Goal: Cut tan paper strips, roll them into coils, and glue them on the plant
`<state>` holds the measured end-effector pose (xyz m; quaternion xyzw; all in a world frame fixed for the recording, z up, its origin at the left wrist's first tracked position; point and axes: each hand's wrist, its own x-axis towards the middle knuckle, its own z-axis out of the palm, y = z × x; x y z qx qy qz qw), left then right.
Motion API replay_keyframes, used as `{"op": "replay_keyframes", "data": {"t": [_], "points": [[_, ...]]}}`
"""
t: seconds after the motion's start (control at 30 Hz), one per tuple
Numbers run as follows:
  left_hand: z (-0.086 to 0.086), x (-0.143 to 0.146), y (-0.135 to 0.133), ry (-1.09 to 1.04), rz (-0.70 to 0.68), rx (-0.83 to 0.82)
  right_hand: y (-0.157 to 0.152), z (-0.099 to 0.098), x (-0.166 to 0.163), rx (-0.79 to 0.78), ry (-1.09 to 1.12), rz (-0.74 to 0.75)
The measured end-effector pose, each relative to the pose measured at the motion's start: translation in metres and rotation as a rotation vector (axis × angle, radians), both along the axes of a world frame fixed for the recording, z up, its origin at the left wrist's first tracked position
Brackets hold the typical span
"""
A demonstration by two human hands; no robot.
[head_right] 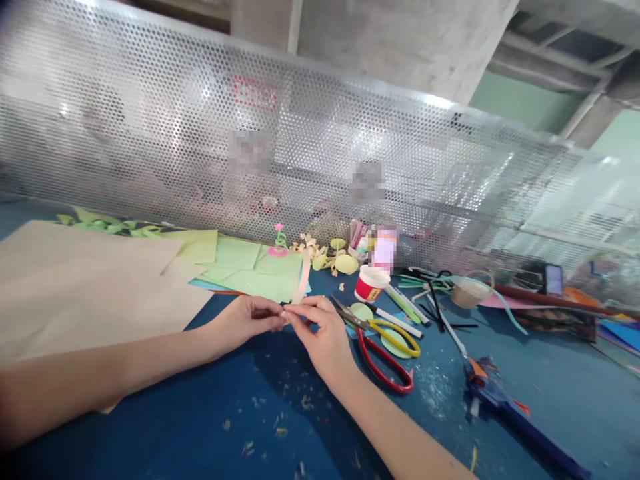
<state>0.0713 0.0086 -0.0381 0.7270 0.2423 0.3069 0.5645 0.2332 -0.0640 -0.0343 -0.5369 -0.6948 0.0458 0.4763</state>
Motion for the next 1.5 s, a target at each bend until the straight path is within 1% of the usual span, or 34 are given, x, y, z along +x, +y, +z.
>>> {"op": "replay_keyframes", "data": {"t": [0.17, 0.37, 0.5, 0.73, 0.93, 1.07, 1.23, 1.37, 1.5], "points": [[-0.001, 0.000, 0.001, 0.003, 0.001, 0.019, 0.000, 0.001, -0.001, 0.007, 0.002, 0.003], [-0.004, 0.000, 0.001, -0.012, 0.019, 0.018, 0.000, 0.003, -0.004, -0.019, 0.083, 0.030], [-0.003, 0.000, 0.001, 0.024, 0.036, 0.062, -0.001, 0.004, -0.005, -0.024, 0.122, 0.029], [0.001, -0.002, -0.002, 0.049, 0.075, 0.142, 0.000, 0.005, -0.004, -0.039, 0.115, 0.084], [-0.001, -0.002, -0.001, -0.058, 0.079, 0.055, 0.000, 0.007, -0.004, -0.056, 0.127, 0.098], [-0.002, -0.001, 0.000, -0.053, 0.070, 0.066, -0.002, 0.007, -0.006, -0.145, 0.204, 0.111], [0.004, -0.001, -0.002, -0.031, 0.045, 0.068, -0.002, 0.009, -0.007, -0.212, 0.259, 0.105], [0.007, -0.002, -0.003, 0.009, 0.091, 0.109, 0.000, 0.008, -0.007, -0.245, 0.423, 0.083], [0.007, -0.003, -0.003, 0.009, 0.044, 0.064, 0.001, 0.006, -0.009, -0.291, 0.579, 0.107]]}}
